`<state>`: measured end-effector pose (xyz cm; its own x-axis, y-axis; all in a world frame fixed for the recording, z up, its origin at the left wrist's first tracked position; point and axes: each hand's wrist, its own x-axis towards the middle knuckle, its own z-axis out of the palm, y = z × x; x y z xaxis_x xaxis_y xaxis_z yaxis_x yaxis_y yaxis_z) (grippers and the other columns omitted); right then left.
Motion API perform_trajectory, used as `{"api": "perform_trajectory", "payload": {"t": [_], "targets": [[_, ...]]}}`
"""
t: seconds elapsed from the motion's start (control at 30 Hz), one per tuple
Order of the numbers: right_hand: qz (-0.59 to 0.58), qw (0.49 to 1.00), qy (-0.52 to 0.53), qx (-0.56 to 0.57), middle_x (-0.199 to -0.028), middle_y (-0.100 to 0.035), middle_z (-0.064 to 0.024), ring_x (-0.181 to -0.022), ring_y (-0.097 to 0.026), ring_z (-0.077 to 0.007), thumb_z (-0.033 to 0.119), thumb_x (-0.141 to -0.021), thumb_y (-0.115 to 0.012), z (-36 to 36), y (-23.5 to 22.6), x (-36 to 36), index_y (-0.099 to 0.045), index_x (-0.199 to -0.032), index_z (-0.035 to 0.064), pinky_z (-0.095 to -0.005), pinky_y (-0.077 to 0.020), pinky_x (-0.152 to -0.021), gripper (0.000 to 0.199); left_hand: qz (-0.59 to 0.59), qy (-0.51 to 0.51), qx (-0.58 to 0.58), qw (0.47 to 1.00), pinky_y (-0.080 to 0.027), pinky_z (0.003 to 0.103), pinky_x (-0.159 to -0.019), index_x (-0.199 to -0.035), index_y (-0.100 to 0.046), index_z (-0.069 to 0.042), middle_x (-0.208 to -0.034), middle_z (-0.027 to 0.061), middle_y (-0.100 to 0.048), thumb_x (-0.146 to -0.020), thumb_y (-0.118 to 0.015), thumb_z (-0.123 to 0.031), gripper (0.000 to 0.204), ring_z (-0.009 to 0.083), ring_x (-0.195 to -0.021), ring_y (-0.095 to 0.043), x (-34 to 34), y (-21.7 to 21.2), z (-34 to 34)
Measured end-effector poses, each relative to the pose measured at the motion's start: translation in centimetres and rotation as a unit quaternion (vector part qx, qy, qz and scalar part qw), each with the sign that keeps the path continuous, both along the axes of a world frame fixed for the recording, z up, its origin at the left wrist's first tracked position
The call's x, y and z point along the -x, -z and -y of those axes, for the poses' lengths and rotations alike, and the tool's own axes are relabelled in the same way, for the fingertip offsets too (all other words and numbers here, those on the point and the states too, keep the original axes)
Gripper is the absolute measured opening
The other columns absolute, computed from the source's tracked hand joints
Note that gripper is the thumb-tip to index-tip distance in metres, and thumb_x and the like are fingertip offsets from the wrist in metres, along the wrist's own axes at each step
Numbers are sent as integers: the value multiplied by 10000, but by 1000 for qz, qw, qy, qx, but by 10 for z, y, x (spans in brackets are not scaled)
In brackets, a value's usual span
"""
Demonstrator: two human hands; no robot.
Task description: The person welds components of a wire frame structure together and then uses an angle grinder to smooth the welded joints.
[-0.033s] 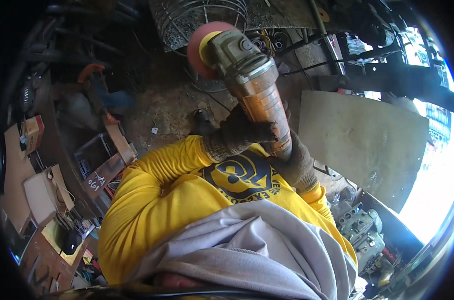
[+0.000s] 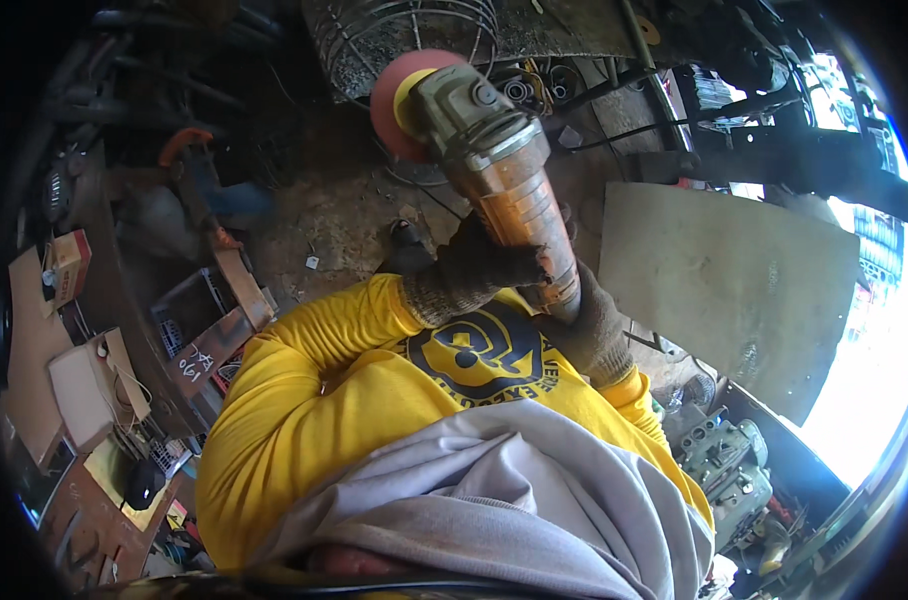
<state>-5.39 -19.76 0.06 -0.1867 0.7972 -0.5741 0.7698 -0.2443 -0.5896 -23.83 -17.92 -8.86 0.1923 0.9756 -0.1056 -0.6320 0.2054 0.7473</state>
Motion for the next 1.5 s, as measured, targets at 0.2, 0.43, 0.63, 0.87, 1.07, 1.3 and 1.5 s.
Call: {"api": "perform_trajectory", "payload": {"t": [0.2,0.43,0.63,0.87,1.07,1.3,1.5], "targets": [[-92,991,83,53,-1311,-627,-179,-1207,-607,-241,78,-758,-837,63,17,39,-465,-1443,47,-374,-467,-1030,780,59,92,58,992,-499,387,-1015,-1334,-465,-28,-1244,122,-603,-803,-851,-245,692,236,-1146,-618,38,15,53],[-22,989,141,25,-1278,-639,-186,-1172,-628,-274,152,-778,-862,89,4,99,-499,-1408,55,-379,-475,-1024,734,109,138,108,978,-531,383,-953,-1260,-523,-45,-1147,91,-634,-751,-848,-187,621,214,-1057,-639,87,7,61],[41,967,246,58,-1255,-659,-159,-1151,-634,-218,167,-760,-873,98,-2,175,-511,-1389,45,-360,-496,-979,736,97,258,127,953,-517,388,-990,-1324,-463,-55,-1213,109,-613,-780,-829,-243,682,225,-1108,-626,143,24,46],[160,928,280,186,-1269,-655,-206,-1171,-653,-320,324,-734,-894,102,-29,186,-460,-1442,96,-404,-510,-990,861,144,308,191,921,-532,385,-954,-1278,-485,-46,-1123,95,-627,-760,-825,-167,632,219,-1044,-638,132,11,43],[165,911,320,200,-1266,-659,-204,-1169,-654,-335,339,-716,-904,102,-34,207,-453,-1447,97,-403,-510,-998,892,124,363,207,900,-514,389,-993,-1302,-470,-46,-1177,111,-611,-773,-822,-178,649,224,-1093,-626,150,4,31],[163,914,325,183,-1262,-661,-206,-1157,-660,-337,342,-698,-913,108,-37,211,-444,-1454,93,-408,-516,-990,924,120,386,186,895,-503,398,-1023,-1347,-439,-45,-1202,117,-603,-776,-826,-196,706,234,-1127,-618,151,9,35],[158,918,319,175,-1255,-660,-216,-1154,-660,-345,331,-695,-913,113,-40,212,-447,-1450,86,-412,-520,-978,920,123,400,206,884,-492,401,-1047,-1353,-442,-42,-1232,122,-602,-777,-826,-205,711,236,-1147,-616,155,3,33]]}}
